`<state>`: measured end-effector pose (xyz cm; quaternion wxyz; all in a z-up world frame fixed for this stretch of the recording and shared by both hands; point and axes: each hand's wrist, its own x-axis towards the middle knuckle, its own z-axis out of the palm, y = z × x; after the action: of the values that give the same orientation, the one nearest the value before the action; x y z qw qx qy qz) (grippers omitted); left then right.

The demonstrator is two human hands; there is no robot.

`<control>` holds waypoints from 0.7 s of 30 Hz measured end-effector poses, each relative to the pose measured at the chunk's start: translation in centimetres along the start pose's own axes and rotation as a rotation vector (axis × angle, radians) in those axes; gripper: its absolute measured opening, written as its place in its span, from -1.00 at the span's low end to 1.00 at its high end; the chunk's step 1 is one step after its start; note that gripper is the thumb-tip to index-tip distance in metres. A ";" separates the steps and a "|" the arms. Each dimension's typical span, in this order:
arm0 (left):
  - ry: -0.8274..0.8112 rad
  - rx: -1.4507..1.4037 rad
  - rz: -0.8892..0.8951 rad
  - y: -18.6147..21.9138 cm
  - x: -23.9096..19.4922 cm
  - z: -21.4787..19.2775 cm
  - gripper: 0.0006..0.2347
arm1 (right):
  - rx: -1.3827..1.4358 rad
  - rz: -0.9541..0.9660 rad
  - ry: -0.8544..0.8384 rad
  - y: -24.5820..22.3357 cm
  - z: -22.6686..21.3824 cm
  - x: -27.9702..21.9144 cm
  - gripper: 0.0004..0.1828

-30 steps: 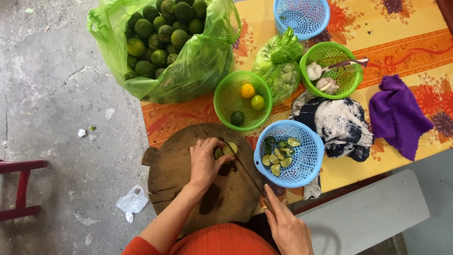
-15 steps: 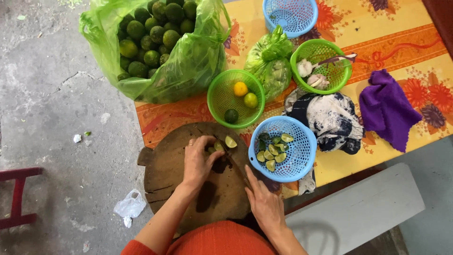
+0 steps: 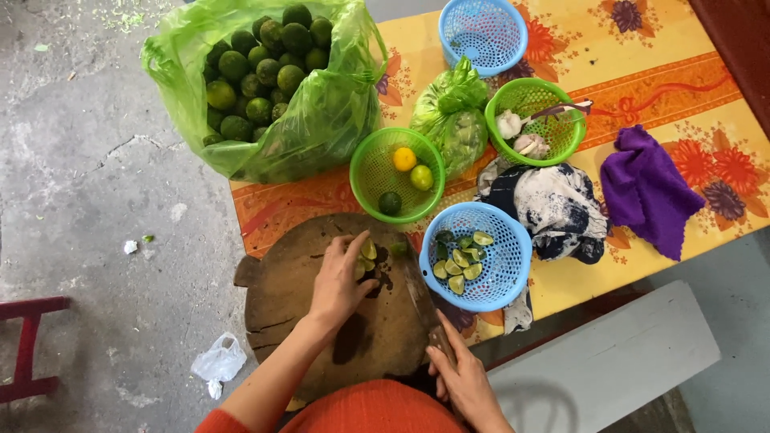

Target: The person cuts green and yellow citrus fruits into wedges on a wooden cutting board using a knife. The cut pieces are placed into a blue colander on the table.

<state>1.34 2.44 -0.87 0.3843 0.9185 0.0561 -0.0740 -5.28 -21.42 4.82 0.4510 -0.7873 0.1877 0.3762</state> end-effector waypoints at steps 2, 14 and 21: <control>-0.018 0.018 0.007 0.7 0.6 0.4 -0.25 | -0.003 -0.004 -0.008 -0.2 0.2 -0.2 -0.28; -0.016 -0.314 0.093 7.0 1.7 2.0 -0.41 | 0.006 -0.044 0.091 1.4 -1.4 -2.2 -0.25; -0.056 -0.234 0.377 8.5 4.7 6.1 -0.36 | 0.035 0.161 0.257 -1.0 -4.4 -2.9 -0.24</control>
<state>6.75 -7.64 -0.02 0.4966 0.8596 -0.1190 -0.0197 -4.66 -24.79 8.92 0.4054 -0.8034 0.3130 0.3037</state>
